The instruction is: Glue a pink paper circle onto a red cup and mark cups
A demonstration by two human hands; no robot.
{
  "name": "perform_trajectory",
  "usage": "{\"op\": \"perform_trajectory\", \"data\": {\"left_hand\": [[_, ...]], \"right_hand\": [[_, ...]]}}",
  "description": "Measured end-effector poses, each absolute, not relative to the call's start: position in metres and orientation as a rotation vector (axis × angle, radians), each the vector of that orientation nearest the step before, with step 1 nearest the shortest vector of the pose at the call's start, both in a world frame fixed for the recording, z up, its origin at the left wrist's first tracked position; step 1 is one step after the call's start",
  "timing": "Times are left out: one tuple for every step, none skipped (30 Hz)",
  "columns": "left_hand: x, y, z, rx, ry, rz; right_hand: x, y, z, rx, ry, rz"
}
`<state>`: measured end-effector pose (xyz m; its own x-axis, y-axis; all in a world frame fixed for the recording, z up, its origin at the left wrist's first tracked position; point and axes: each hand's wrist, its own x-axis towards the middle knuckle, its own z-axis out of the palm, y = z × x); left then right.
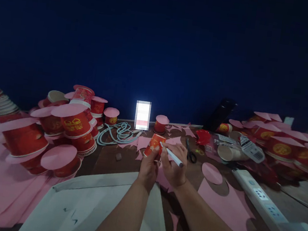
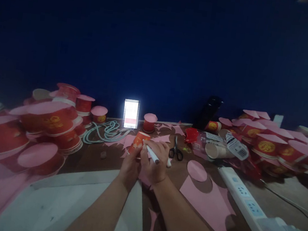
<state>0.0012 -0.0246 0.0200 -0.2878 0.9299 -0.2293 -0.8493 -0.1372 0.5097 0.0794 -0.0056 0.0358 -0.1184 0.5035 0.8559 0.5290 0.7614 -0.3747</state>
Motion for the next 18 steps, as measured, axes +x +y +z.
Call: {"op": "perform_trajectory", "data": {"left_hand": [[0.0012, -0.0245, 0.02, 0.163, 0.662, 1.746], [0.0013, -0.0246, 0.0201, 0.16, 0.666, 1.745], [0.0013, -0.0248, 0.0203, 0.158, 0.665, 1.741], [0.0014, -0.0251, 0.0205, 0.157, 0.663, 1.737], [0.0014, -0.0255, 0.0207, 0.157, 0.662, 1.734], [0.0014, -0.0259, 0.021, 0.159, 0.662, 1.73], [0.0014, -0.0262, 0.0212, 0.163, 0.664, 1.728], [0.0014, -0.0263, 0.0214, 0.166, 0.668, 1.729], [0.0014, -0.0263, 0.0215, 0.167, 0.672, 1.731], [0.0014, -0.0262, 0.0216, 0.167, 0.674, 1.733], [0.0015, -0.026, 0.0215, 0.163, 0.673, 1.736], [0.0015, -0.0257, 0.0214, 0.155, 0.671, 1.741], [0.0016, -0.0255, 0.0212, 0.149, 0.665, 1.743], [0.0016, -0.0253, 0.0211, 0.144, 0.655, 1.742], [0.0016, -0.0253, 0.021, 0.142, 0.644, 1.741], [0.0015, -0.0254, 0.021, 0.142, 0.636, 1.74], [0.0015, -0.0256, 0.021, 0.142, 0.634, 1.737], [0.0014, -0.0259, 0.0211, 0.141, 0.637, 1.733]], "right_hand": [[0.0795, -0.0058, 0.0359, -0.814, -1.759, -0.028], [0.0796, -0.006, 0.036, -0.815, -1.763, -0.03], [0.0796, -0.0062, 0.0362, -0.819, -1.77, -0.029], [0.0797, -0.0064, 0.0363, -0.823, -1.776, -0.026], [0.0797, -0.0066, 0.0364, -0.827, -1.781, -0.024], [0.0797, -0.0067, 0.0365, -0.831, -1.782, -0.022], [0.0796, -0.0068, 0.0364, -0.832, -1.784, -0.02], [0.0795, -0.0069, 0.0363, -0.833, -1.784, -0.019], [0.0794, -0.0069, 0.0361, -0.835, -1.783, -0.017], [0.0793, -0.007, 0.0359, -0.834, -1.784, -0.015], [0.0792, -0.007, 0.0358, -0.834, -1.785, -0.012], [0.0791, -0.0071, 0.0357, -0.836, -1.788, -0.006], [0.079, -0.0072, 0.0358, -0.838, -1.789, -0.001], [0.0789, -0.0074, 0.0359, -0.839, -1.789, 0.003], [0.0787, -0.0075, 0.036, -0.837, -1.79, 0.006], [0.0786, -0.0076, 0.036, -0.834, -1.792, 0.008], [0.0785, -0.0077, 0.0359, -0.832, -1.793, 0.009], [0.0784, -0.0077, 0.0356, -0.833, -1.793, 0.01]]}}
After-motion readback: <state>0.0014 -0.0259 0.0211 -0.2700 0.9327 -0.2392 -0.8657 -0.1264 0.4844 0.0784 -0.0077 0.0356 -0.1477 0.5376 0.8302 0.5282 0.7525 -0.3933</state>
